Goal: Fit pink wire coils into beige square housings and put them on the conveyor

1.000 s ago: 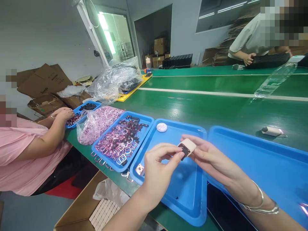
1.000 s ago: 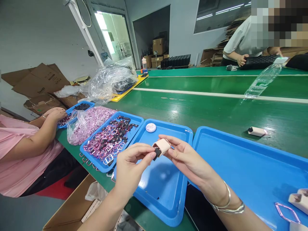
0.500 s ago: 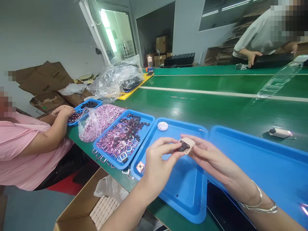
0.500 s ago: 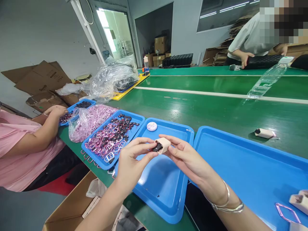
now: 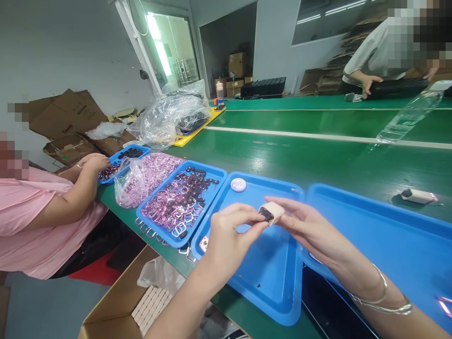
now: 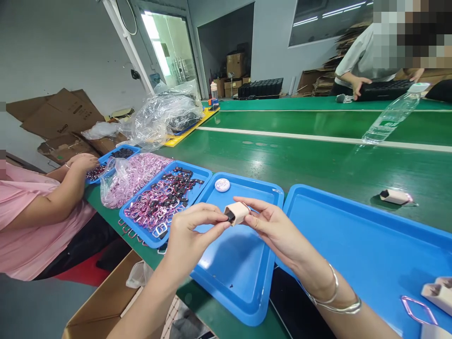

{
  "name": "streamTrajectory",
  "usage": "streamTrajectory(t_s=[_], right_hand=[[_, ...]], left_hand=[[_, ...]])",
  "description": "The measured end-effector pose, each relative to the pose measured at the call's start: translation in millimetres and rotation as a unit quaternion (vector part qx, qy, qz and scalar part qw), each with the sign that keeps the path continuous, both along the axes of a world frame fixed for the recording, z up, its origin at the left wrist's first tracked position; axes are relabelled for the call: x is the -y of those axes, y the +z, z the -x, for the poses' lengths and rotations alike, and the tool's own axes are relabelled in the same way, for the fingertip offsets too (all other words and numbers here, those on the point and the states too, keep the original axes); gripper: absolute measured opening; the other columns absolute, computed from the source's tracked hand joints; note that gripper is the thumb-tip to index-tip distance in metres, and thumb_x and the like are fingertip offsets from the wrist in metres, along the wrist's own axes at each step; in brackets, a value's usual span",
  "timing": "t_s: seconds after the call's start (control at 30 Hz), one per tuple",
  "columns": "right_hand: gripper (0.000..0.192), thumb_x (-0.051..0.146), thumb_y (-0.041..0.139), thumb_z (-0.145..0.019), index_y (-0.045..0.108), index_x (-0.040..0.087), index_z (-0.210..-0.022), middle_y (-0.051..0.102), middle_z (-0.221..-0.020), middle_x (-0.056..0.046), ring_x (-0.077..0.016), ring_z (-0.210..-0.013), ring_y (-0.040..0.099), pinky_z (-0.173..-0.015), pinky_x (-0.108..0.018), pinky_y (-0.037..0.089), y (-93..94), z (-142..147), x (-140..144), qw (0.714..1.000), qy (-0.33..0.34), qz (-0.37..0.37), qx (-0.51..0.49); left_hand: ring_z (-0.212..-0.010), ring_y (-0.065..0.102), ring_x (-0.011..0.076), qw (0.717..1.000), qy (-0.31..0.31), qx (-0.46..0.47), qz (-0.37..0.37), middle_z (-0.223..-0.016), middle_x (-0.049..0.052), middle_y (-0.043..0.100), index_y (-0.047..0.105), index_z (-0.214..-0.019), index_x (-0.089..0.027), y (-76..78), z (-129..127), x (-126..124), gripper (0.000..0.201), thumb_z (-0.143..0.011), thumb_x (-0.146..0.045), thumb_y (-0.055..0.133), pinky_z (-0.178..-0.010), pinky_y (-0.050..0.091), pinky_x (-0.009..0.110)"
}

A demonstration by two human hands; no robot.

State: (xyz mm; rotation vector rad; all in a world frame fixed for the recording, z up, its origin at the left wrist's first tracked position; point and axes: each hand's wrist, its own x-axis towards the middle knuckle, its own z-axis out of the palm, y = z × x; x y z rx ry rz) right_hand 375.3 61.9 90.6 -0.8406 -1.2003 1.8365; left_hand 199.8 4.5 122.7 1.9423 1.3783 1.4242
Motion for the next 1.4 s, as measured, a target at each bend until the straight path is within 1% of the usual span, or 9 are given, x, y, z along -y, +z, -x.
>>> streamTrajectory(t_s=[0.2, 0.37, 0.47, 0.77, 1.1, 1.17, 1.27, 1.33, 1.4], right_hand=[[0.039, 0.033, 0.078, -0.074, 0.071, 0.024, -0.112, 0.074, -0.102, -0.008, -0.0239, -0.096, 0.066, -0.090, -0.037, 0.050, -2.5, 0.3, 2.5, 0.999, 0.013, 0.027, -0.020], [0.023, 0.035, 0.067, -0.084, 0.072, 0.025, -0.105, 0.070, -0.109, -0.007, -0.0219, -0.102, 0.062, -0.096, -0.036, 0.047, -6.8, 7.5, 3.9, 0.992, 0.080, 0.033, -0.093], [0.024, 0.037, 0.068, -0.084, 0.071, 0.027, -0.106, 0.070, -0.110, -0.006, -0.0226, -0.103, 0.062, -0.096, -0.036, 0.047, -6.6, 9.4, 3.3, 0.994, 0.072, 0.029, -0.078], [0.039, 0.032, 0.075, -0.077, 0.070, 0.025, -0.114, 0.074, -0.095, -0.007, -0.0230, -0.093, 0.066, -0.090, -0.038, 0.050, -4.9, 4.6, 6.4, 0.998, 0.027, 0.045, -0.026], [0.033, 0.036, 0.078, -0.074, 0.073, 0.026, -0.105, 0.073, -0.102, -0.005, -0.0200, -0.097, 0.064, -0.094, -0.033, 0.047, -13.5, 8.3, 4.6, 0.993, 0.022, 0.069, -0.088], [0.032, 0.038, 0.076, -0.076, 0.072, 0.025, -0.105, 0.072, -0.105, -0.005, -0.0194, -0.096, 0.063, -0.090, -0.031, 0.049, -13.4, 10.4, 6.5, 0.994, 0.030, 0.059, -0.087], [0.031, 0.041, 0.072, -0.078, 0.072, 0.026, -0.105, 0.071, -0.110, -0.007, -0.0212, -0.098, 0.064, -0.085, -0.032, 0.051, -11.2, 11.2, 8.7, 0.997, 0.034, 0.036, -0.066], [0.032, 0.044, 0.071, -0.078, 0.072, 0.025, -0.103, 0.071, -0.110, -0.008, -0.0244, -0.100, 0.065, -0.085, -0.035, 0.052, -9.2, 7.1, 3.0, 1.000, 0.013, 0.000, -0.008], [0.033, 0.045, 0.072, -0.075, 0.072, 0.024, -0.101, 0.072, -0.107, -0.009, -0.0270, -0.099, 0.066, -0.085, -0.038, 0.053, -8.1, -3.0, -15.0, 0.994, -0.034, -0.063, 0.086]], left_hand=[[-0.075, 0.067, 0.0135, 1.000, -0.002, -0.021, -0.008, -0.082, 0.003, 0.070, 0.073, -0.082, -0.017, 3.8, -3.6, 2.1, 0.008, -0.077, -0.011, 0.071, -0.069, 0.054, 0.023], [-0.076, 0.066, 0.0140, 0.995, 0.025, -0.052, -0.080, -0.085, 0.004, 0.068, 0.069, -0.089, -0.016, 2.6, -10.5, 5.0, 0.008, -0.082, -0.014, 0.066, -0.068, 0.054, 0.024], [-0.078, 0.065, 0.0144, 0.992, 0.032, -0.071, -0.097, -0.089, 0.005, 0.066, 0.066, -0.094, -0.016, 0.2, -11.9, 6.7, 0.010, -0.086, -0.014, 0.061, -0.071, 0.055, 0.026], [-0.074, 0.062, 0.0116, 0.993, 0.015, -0.089, -0.071, -0.087, 0.005, 0.063, 0.067, -0.091, -0.015, -0.9, -11.2, 9.4, 0.011, -0.087, -0.011, 0.057, -0.068, 0.052, 0.022], [-0.076, 0.064, 0.0140, 0.999, 0.012, 0.012, -0.033, -0.080, 0.001, 0.071, 0.069, -0.076, -0.018, -5.2, -10.2, -1.0, 0.007, -0.076, -0.011, 0.072, -0.068, 0.051, 0.024], [-0.078, 0.064, 0.0156, 0.999, 0.018, -0.011, -0.031, -0.080, 0.001, 0.071, 0.070, -0.077, -0.019, -5.3, -8.3, -0.4, 0.004, -0.076, -0.017, 0.073, -0.072, 0.050, 0.028], [-0.087, 0.063, 0.0181, 0.998, 0.023, -0.029, -0.047, -0.093, 0.004, 0.070, 0.071, -0.094, -0.020, -9.0, 0.0, 5.3, 0.019, -0.076, -0.027, 0.075, -0.078, 0.050, 0.031], [-0.092, 0.063, 0.0187, 0.997, 0.051, -0.037, -0.046, -0.101, 0.006, 0.068, 0.069, -0.103, -0.021, -15.9, 12.1, 13.1, 0.026, -0.078, -0.028, 0.072, -0.080, 0.051, 0.032], [-0.092, 0.063, 0.0182, 0.993, 0.095, -0.057, -0.028, -0.102, 0.006, 0.067, 0.068, -0.104, -0.022, -26.3, 30.8, 23.7, 0.021, -0.083, -0.025, 0.067, -0.080, 0.051, 0.030]])
